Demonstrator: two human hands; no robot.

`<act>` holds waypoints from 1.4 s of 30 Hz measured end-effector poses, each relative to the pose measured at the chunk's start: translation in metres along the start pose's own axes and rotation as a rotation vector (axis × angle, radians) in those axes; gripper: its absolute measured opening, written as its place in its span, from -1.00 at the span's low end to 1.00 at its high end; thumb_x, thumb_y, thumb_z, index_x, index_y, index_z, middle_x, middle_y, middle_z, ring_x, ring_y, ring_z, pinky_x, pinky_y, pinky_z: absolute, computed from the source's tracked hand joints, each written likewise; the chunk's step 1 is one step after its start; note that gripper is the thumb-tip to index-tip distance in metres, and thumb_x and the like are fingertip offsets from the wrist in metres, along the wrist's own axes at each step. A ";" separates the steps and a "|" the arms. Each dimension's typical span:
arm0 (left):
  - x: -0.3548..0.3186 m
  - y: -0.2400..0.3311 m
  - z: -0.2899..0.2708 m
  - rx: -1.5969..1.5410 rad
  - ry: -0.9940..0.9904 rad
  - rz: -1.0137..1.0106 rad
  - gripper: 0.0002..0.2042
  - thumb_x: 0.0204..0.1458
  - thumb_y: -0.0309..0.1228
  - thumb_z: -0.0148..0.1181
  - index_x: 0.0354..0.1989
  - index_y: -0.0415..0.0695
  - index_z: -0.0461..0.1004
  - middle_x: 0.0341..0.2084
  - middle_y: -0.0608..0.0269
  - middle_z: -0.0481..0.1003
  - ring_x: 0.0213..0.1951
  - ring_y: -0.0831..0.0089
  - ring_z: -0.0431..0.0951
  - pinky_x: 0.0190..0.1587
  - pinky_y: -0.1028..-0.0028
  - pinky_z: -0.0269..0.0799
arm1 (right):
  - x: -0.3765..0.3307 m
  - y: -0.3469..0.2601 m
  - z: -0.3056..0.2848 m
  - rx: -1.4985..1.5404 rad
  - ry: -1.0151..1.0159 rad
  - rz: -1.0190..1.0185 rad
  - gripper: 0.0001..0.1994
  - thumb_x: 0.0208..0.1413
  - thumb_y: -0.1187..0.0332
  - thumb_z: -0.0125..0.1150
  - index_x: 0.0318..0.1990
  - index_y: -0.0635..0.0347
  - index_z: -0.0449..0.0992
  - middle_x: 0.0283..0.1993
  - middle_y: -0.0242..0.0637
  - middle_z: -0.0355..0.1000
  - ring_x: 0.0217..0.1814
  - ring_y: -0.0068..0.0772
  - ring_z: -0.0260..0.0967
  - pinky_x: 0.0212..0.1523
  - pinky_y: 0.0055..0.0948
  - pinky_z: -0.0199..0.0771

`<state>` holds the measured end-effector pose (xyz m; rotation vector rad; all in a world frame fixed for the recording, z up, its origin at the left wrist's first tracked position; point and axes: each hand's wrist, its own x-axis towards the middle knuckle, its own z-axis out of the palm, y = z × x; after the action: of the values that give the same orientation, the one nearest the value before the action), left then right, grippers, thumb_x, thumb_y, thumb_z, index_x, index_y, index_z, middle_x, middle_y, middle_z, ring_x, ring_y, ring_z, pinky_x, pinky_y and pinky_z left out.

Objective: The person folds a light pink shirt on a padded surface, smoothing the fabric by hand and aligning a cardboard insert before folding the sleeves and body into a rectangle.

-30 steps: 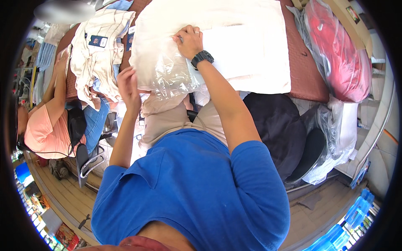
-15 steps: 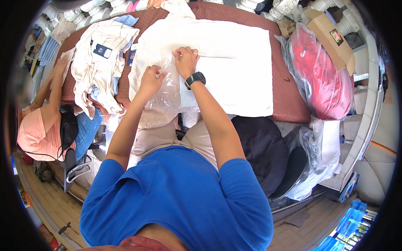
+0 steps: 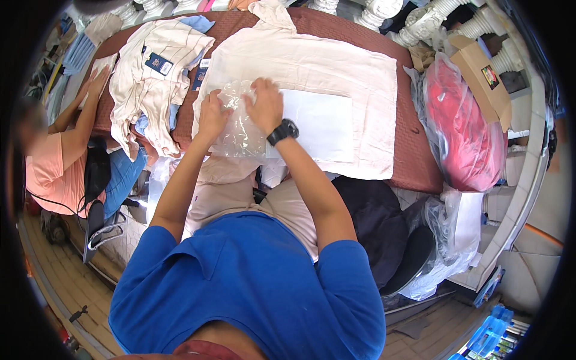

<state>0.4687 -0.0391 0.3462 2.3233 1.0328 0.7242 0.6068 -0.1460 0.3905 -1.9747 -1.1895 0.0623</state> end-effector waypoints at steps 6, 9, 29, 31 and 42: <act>0.001 -0.001 -0.003 -0.118 -0.048 -0.012 -0.45 -0.15 -0.64 0.33 0.10 -0.10 0.38 -0.13 0.00 0.41 -0.03 0.03 0.43 0.01 0.17 0.37 | -0.045 0.010 0.036 -0.009 -0.017 0.014 -0.79 -0.03 0.44 0.35 -0.23 0.17 0.48 -0.25 -0.11 0.44 -0.15 0.01 0.40 -0.13 -0.07 0.39; 0.001 -0.004 -0.001 -0.119 -0.029 0.050 -0.54 -0.16 -0.67 0.30 -0.01 -0.06 0.48 -0.16 0.03 0.41 -0.08 0.06 0.44 -0.01 0.20 0.38 | -0.044 0.023 0.039 0.074 0.011 -0.012 -0.82 -0.02 0.44 0.34 -0.26 0.18 0.49 -0.31 -0.09 0.44 -0.20 0.02 0.40 -0.16 -0.09 0.40; 0.002 0.017 -0.032 0.043 0.082 0.401 -0.72 -0.01 -0.66 0.13 -0.14 -0.12 0.61 -0.20 0.15 0.51 -0.15 0.07 0.47 -0.05 0.21 0.39 | -0.046 0.010 0.014 0.208 0.195 -0.004 -0.94 0.05 0.48 0.29 -0.36 0.19 0.52 -0.36 -0.20 0.42 -0.25 -0.13 0.33 -0.21 -0.17 0.34; 0.003 0.041 -0.038 -0.244 -0.091 0.291 -0.75 0.06 -0.63 0.13 -0.09 -0.21 0.57 -0.20 0.11 0.55 -0.21 0.16 0.54 -0.10 0.30 0.46 | -0.045 0.006 0.009 0.242 0.229 0.011 -0.94 0.06 0.47 0.30 -0.35 0.20 0.52 -0.36 -0.19 0.43 -0.27 -0.16 0.35 -0.22 -0.21 0.36; 0.020 0.048 0.001 -0.801 -0.727 -0.439 -0.75 0.15 -0.50 0.12 -0.03 -0.33 0.49 -0.13 0.12 0.57 -0.18 0.40 0.62 -0.17 0.44 0.54 | -0.049 0.015 -0.030 0.239 0.151 -0.052 -0.79 0.23 0.30 0.22 -0.07 0.19 0.57 -0.15 -0.14 0.49 -0.13 -0.28 0.44 -0.12 -0.31 0.44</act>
<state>0.5049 -0.0523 0.3807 1.3969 0.6821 0.0471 0.6033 -0.2050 0.3841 -1.7080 -1.0816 0.0267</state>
